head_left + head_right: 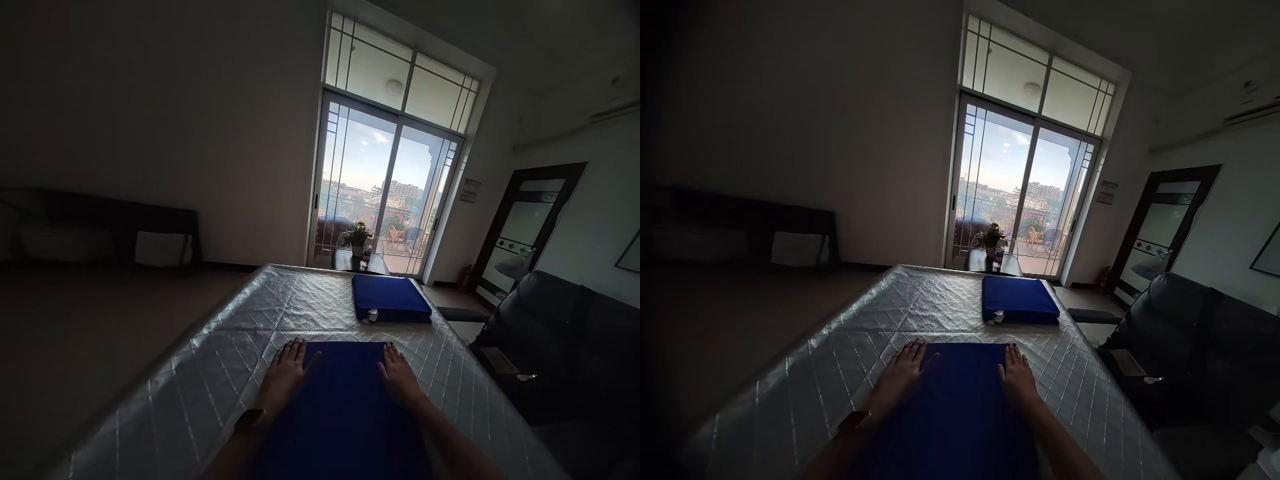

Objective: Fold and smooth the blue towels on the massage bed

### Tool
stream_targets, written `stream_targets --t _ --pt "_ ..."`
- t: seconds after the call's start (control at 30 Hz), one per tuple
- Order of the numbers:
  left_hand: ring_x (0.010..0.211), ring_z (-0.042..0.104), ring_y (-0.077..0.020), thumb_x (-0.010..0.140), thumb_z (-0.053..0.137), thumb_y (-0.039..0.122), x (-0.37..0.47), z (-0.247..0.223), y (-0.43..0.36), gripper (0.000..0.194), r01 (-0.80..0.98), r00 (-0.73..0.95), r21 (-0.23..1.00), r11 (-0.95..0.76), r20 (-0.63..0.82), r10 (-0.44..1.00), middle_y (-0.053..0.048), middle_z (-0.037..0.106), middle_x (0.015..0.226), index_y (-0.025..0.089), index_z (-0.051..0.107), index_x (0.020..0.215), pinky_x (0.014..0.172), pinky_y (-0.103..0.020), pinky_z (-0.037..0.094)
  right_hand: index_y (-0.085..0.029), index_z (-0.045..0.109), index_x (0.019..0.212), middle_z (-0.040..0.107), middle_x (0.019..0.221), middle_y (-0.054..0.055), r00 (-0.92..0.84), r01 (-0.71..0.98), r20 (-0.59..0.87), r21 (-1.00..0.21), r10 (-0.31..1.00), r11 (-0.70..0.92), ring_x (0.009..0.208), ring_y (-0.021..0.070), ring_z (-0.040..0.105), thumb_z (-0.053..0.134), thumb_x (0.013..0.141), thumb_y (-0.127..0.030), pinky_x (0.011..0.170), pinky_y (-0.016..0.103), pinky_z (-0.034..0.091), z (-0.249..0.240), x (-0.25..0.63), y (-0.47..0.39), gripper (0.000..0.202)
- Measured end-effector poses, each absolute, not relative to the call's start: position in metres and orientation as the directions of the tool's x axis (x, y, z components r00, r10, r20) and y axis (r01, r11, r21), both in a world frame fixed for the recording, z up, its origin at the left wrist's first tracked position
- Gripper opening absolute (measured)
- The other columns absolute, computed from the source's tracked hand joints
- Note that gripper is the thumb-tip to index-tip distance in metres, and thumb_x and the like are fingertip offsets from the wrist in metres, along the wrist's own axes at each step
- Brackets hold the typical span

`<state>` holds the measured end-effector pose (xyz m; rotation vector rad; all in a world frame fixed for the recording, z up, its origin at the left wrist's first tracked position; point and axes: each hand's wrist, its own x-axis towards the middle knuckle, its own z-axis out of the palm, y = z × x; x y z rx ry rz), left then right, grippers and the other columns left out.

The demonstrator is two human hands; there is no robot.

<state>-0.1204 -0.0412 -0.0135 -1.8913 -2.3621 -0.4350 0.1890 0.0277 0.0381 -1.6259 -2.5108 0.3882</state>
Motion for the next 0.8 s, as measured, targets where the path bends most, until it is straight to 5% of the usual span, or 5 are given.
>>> stream_targets --t 0.3,0.5,0.7,0.8 --pt "0.156 0.042 -0.0366 0.104 0.023 0.066 -0.132 -0.035 -0.033 0.077 0.971 -0.196 0.201 0.131 0.345 0.918 -0.019 0.053 0.162 0.016 0.053 0.155 0.126 -0.061 0.035 -0.006 0.024 0.167 0.018 0.177 0.011 -0.421 0.854 -0.011 -0.341 0.907 0.393 0.165 0.0208 0.011 0.020 0.104 -0.049 0.136 0.041 0.011 0.033 0.197 0.000 0.076" --pt "0.158 0.039 -0.0370 0.106 0.025 0.049 -0.135 -0.032 -0.038 0.063 0.996 -0.075 0.069 0.060 0.244 0.967 -0.013 0.049 0.166 0.023 0.054 0.155 0.128 -0.065 0.029 -0.005 0.023 0.167 0.014 0.178 0.010 -0.431 0.838 -0.016 -0.379 0.902 0.394 0.166 0.0218 0.010 0.019 0.104 -0.048 0.136 0.041 0.009 0.029 0.198 0.001 0.076" --pt "0.160 0.031 -0.0403 0.102 0.019 0.068 -0.128 -0.011 -0.025 0.091 0.961 -0.275 0.035 0.273 0.093 0.957 -0.027 0.031 0.170 0.000 0.035 0.161 0.130 -0.062 0.027 -0.006 0.020 0.167 0.013 0.178 0.010 -0.430 0.820 -0.017 -0.425 0.903 0.383 0.166 0.0224 0.010 0.020 0.104 -0.049 0.136 0.042 0.009 0.026 0.200 0.001 0.076" --pt "0.162 0.026 -0.0392 0.104 0.016 0.068 -0.086 0.005 -0.011 0.092 0.974 -0.223 0.049 0.219 0.102 0.969 -0.028 0.027 0.171 -0.002 0.032 0.161 0.131 -0.061 0.025 -0.007 0.021 0.167 0.015 0.178 0.011 -0.426 0.811 0.010 -0.439 0.905 0.387 0.165 0.0228 0.012 0.021 0.105 -0.049 0.136 0.043 0.011 0.025 0.200 0.001 0.075"
